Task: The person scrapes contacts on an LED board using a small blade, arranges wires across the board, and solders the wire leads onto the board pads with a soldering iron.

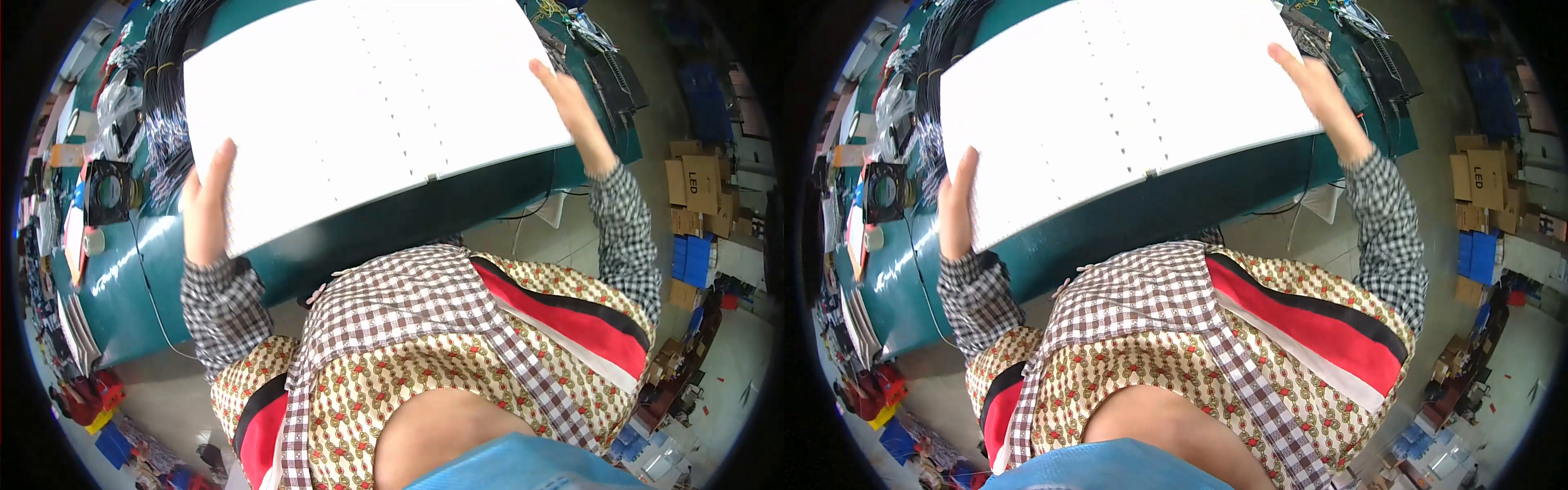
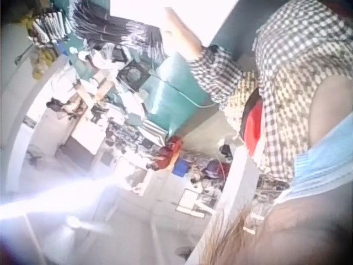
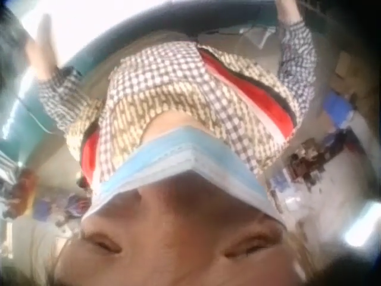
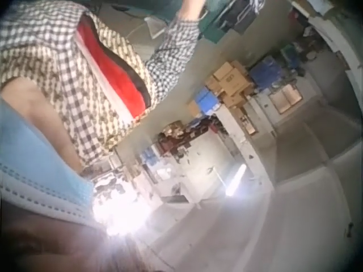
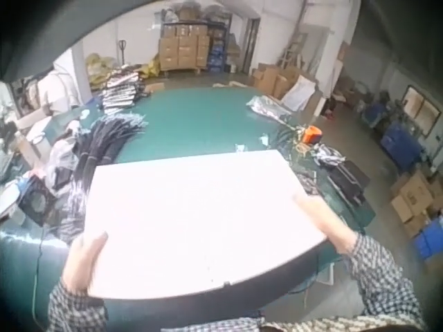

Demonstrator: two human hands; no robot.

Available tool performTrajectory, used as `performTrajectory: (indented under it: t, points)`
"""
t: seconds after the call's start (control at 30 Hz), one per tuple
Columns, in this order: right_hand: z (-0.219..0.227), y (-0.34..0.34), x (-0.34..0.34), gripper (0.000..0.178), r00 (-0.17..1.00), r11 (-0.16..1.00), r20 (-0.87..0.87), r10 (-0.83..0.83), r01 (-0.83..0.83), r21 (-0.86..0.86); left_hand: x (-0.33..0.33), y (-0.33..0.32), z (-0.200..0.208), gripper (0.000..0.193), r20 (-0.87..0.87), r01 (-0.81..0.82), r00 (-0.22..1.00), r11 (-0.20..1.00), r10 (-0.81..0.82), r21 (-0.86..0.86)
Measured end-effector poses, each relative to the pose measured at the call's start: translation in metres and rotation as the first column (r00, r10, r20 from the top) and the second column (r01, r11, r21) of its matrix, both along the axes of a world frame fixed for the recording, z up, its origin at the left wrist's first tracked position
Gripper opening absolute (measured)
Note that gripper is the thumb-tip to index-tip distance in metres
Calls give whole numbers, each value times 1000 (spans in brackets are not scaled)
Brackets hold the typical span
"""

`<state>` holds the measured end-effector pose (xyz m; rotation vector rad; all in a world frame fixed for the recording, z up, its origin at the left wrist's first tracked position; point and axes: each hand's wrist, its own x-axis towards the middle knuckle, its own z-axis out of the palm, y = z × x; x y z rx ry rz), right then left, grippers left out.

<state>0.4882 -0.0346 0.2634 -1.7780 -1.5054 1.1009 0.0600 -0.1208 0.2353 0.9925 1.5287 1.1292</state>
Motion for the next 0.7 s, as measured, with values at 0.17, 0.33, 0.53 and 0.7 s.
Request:
performTrajectory:
  t: [0.17, 0.33, 0.53, 0.7]
  points:
    - [-37, -44, 6, 52, 990, 979, -106, -89, 67, -192, 11, -56, -38, 50, 200, -30, 977, 976, 74, -215]
    - [-62, -61, 19, 49, 995, 944, -86, -58, 27, -328, 19, -69, -74, 49, 305, 33, 951, 962, 53, -272]
    - [-66, -70, 11, 52, 994, 954, -78, -80, 54, -295, 8, -71, -99, 51, 118, 65, 992, 957, -32, -281]
    - [-64, -71, 12, 55, 990, 952, -70, -123, 98, -290, 7, -57, -96, 58, -103, 147, 977, 944, -185, -297]
